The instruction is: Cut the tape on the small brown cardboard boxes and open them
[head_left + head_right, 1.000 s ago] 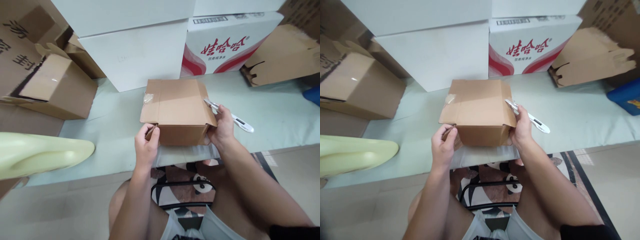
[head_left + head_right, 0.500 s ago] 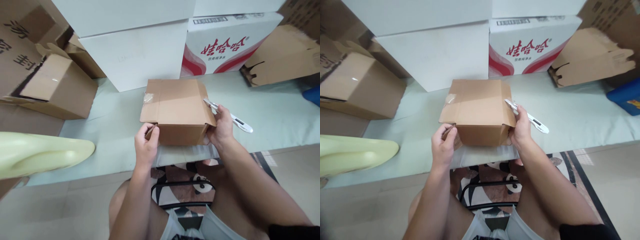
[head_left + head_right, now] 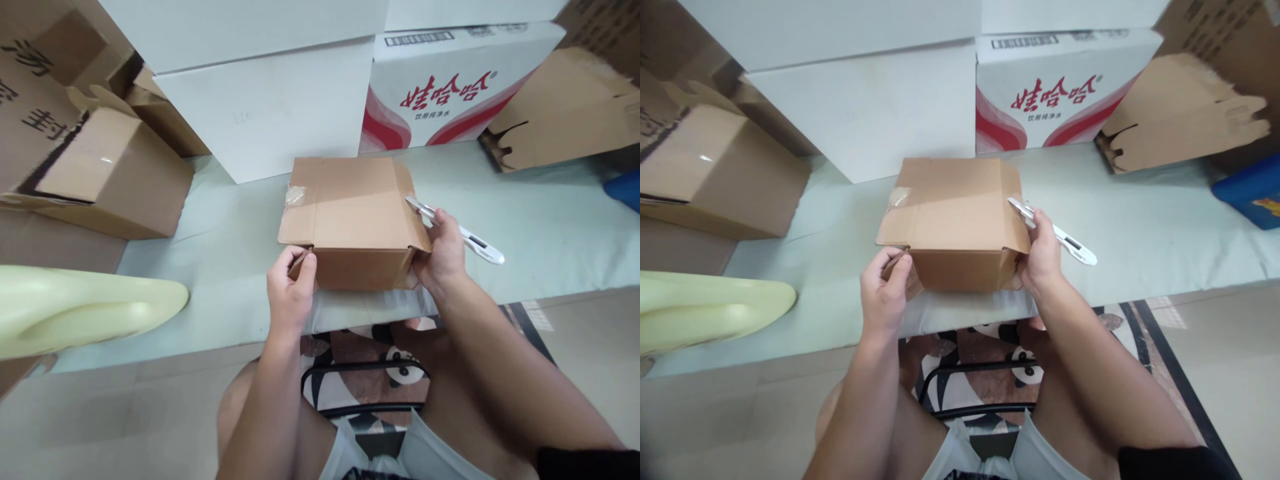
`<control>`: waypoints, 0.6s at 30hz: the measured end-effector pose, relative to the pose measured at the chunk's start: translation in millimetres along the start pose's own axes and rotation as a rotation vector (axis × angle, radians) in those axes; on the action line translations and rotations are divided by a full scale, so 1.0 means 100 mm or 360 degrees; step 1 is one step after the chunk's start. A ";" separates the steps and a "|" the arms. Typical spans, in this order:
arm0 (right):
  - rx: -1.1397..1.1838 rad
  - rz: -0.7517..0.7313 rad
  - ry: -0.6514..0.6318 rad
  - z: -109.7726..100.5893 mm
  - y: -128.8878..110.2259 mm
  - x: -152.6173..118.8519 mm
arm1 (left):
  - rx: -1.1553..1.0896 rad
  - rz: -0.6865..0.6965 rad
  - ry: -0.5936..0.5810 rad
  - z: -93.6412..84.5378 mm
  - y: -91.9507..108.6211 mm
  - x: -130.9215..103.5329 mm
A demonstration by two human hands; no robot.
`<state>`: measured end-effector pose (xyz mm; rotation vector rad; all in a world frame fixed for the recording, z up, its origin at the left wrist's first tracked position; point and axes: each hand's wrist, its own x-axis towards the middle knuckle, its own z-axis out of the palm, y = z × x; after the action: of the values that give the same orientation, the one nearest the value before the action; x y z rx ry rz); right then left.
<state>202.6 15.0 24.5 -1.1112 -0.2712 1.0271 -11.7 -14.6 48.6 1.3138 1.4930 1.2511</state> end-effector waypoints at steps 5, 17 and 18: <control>-0.0059 -0.0185 0.0001 -0.03 0.00 0.01 | -0.0005 0.0011 0.0026 0.00 -0.01 0.01; -0.0257 -0.0585 -0.0159 -0.15 0.03 0.05 | 0.0074 0.0193 0.0348 -0.11 -0.08 0.04; -0.0272 -0.0603 -0.0176 -0.15 0.02 0.05 | 0.0065 0.0191 0.0371 -0.12 -0.09 0.04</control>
<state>214.3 9.5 14.7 -1.1036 -0.6429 0.7363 -26.5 -12.4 42.3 1.3372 1.6270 1.5008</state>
